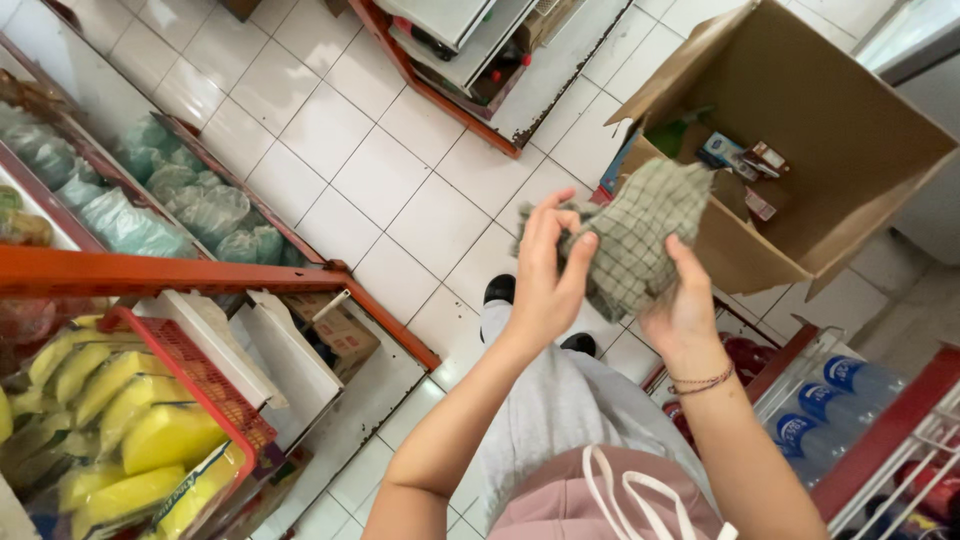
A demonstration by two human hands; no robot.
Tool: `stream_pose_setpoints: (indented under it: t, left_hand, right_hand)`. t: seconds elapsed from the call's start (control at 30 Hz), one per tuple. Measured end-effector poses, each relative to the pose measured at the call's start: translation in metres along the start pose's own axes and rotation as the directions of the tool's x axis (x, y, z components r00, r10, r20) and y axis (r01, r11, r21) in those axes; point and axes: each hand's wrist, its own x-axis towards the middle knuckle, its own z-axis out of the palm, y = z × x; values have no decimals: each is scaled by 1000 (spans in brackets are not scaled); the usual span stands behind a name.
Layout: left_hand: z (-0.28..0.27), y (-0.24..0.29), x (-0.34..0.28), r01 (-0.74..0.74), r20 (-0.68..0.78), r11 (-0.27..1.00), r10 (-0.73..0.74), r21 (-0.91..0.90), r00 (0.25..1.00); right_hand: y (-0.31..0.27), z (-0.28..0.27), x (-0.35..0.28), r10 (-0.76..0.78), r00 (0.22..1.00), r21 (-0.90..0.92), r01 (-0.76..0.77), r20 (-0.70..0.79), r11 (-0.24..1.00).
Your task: The person wipes the red metal edges of a refrigerated display shelf with a cloth. They move along the shelf, wiping multiple sections and occasionally reaching into a cardboard box to adjust the cloth or retrieve a spray bottle.
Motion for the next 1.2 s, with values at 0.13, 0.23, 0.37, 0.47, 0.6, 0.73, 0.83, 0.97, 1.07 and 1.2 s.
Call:
stream_pose_setpoints:
  t: [0.13,0.23,0.37,0.47,0.6,0.73,0.83,0.97,1.07,1.2]
  left_hand:
    - [25,-28,1,261,131,894,-229,-365,965]
    - [49,-35,3,493,318,616,-379,-614,869]
    - [70,-31,26,518,411,345,-339,-782,846]
    - [80,-23,61,504,432,308,-274,-807,859]
    - [106,-11,111,600,524,421,-292,-680,800]
    - [135,-1,156,602,675,609,-143,-516,723]
    - [166,1,180,384,712,806,64,-450,699]
    - [213,-5,194,384,803,796,201,-468,561]
    - [246,-14,191,496,921,805,150,-324,359]
    - [278,-10,178,469,945,820,299,-327,135]
  right_hand:
    - [-21,8,-7,-89,996,97,87,15,992]
    - [-32,3,1,-62,998,131,64,-18,989]
    - [-51,-12,15,-124,983,24,128,-136,991]
    - [-65,-16,29,-410,908,-208,385,-92,899]
    - [-90,-13,49,-622,779,-407,544,-80,734]
    - [-122,-11,62,-392,880,83,426,-267,901]
    - [-132,-20,60,-462,831,54,500,-310,864]
    - [-128,-39,61,-549,698,85,650,-459,755]
    - [-118,-57,60,-519,629,110,691,-579,715]
    - [-100,-72,47,-515,496,85,774,-699,628]
